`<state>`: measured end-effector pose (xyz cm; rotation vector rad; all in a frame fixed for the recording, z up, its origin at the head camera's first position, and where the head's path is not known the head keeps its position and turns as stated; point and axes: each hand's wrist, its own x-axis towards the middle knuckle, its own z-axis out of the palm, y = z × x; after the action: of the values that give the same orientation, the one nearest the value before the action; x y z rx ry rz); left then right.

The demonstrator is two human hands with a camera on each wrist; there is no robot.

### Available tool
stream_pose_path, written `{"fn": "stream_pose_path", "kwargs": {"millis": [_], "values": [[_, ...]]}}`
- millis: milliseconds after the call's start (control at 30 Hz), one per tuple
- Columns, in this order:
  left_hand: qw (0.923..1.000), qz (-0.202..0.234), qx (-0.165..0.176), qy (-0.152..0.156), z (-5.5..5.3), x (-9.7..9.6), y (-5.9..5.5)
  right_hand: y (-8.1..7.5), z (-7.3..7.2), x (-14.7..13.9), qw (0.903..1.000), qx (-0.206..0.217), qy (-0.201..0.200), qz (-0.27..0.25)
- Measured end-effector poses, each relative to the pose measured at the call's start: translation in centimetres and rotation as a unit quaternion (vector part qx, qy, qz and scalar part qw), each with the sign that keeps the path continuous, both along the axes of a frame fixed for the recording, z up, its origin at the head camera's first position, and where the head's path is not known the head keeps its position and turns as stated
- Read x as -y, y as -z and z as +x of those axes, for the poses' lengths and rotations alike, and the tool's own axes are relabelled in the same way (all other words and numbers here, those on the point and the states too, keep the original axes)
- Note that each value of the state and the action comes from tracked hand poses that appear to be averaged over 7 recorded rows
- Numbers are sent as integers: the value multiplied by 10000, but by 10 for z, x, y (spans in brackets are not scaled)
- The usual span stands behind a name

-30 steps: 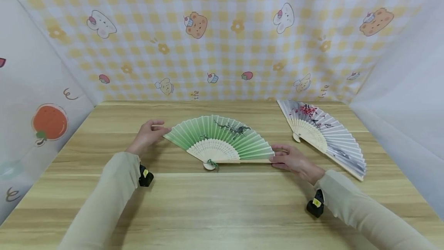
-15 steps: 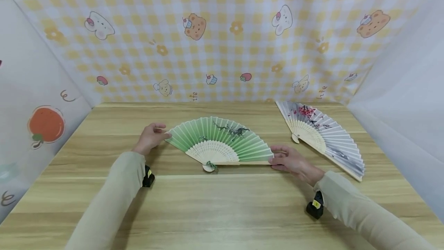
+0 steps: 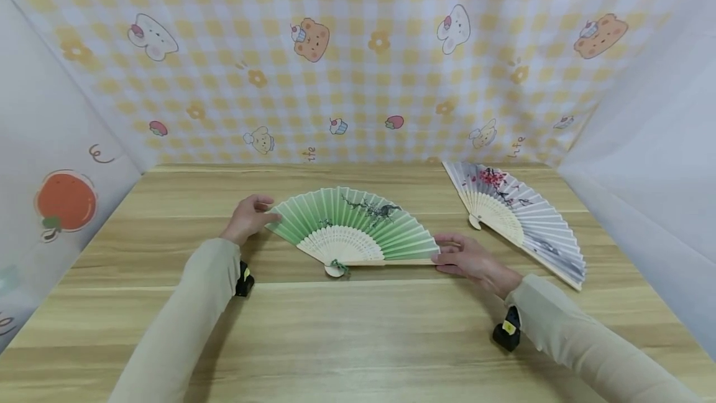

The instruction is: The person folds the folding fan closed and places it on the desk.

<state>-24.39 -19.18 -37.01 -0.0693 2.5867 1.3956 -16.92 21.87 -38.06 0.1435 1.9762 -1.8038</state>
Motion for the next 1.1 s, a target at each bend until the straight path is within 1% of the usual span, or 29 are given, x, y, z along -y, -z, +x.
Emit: {"fn": "stream_pose_path", "kwargs": {"millis": [233,500,667,967,1100], "values": [[10000,61,-27,29,-2,-1,1,0,0,-3,10000,-40,-45,-50],[9997,219,70,7,-1,0,0,-1,-1,-4,9998,-75,-123,167],[9996,287,76,15,0,1,0,1,-1,-4,9997,-94,-158,174],[9987,402,211,-211,3,3,1,0,1,-3,9995,-39,-237,180],[9981,457,350,-198,3,4,-1,-2,2,-3,9996,-61,-229,177]]}}
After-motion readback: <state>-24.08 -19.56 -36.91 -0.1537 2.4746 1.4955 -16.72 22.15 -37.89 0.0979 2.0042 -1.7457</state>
